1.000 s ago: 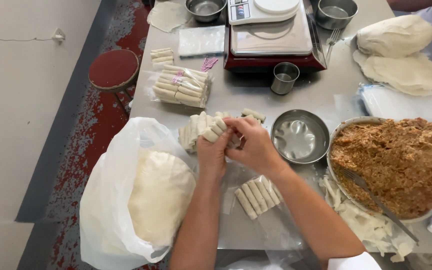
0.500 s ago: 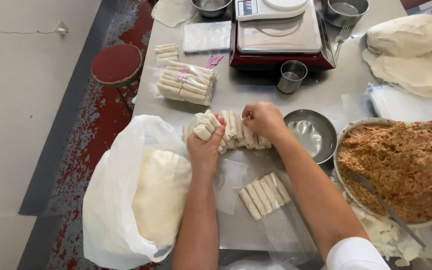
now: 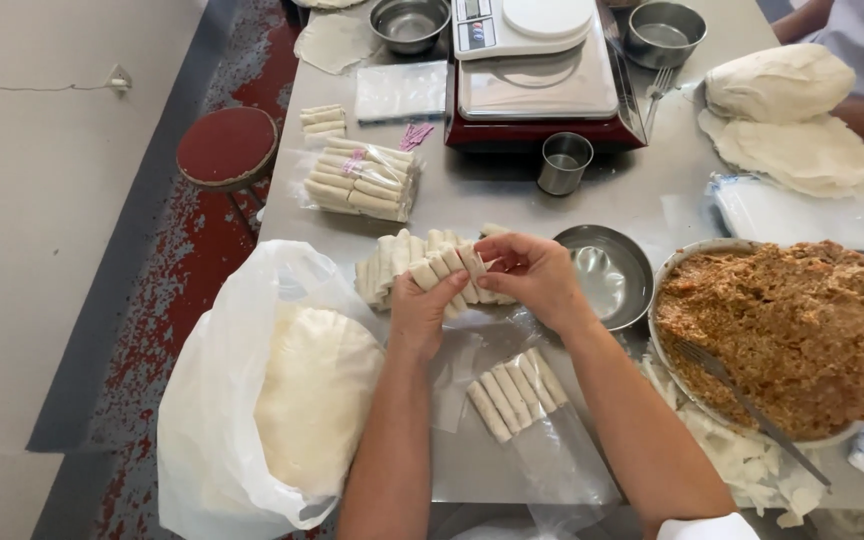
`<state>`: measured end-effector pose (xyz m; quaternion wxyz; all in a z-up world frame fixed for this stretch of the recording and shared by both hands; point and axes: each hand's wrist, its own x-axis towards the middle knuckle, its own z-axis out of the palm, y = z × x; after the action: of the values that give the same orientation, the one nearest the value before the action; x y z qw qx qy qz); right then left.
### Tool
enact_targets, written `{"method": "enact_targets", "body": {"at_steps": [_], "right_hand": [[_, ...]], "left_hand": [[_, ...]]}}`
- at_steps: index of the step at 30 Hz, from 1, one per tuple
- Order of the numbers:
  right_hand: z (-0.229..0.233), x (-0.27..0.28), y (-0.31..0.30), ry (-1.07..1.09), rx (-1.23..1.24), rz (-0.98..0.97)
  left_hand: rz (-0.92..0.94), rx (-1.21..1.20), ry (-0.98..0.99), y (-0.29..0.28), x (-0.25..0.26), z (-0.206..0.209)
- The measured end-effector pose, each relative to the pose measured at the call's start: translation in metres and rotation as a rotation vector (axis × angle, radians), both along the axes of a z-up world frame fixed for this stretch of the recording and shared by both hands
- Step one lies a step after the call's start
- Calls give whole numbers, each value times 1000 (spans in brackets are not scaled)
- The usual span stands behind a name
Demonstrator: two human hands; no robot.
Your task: Packaging finished spring rolls into plastic bags at a food production station.
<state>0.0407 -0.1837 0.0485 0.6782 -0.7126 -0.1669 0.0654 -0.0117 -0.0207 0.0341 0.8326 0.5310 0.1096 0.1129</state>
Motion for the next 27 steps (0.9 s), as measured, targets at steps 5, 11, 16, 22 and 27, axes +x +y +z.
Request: {"method": "enact_targets", "body": {"at_steps": [5,11,16,22,27], "right_hand": [[4,-6,1,-112,2,-119],[11,-12,5,-151,-8,-94],[6,1,13,-202,-65,-123],[-74,74,5,-261,-852,-303],[-53,75,43,-470,-1039,-287]], "left_hand": [[-38,-64,-102,-6,-12,40],[-39,-112,-125,1,-3,7],[7,-35,-154,5,-18,35],[331,230,-140,32,-8,9],[438,329,-143,34,-11,11]]}}
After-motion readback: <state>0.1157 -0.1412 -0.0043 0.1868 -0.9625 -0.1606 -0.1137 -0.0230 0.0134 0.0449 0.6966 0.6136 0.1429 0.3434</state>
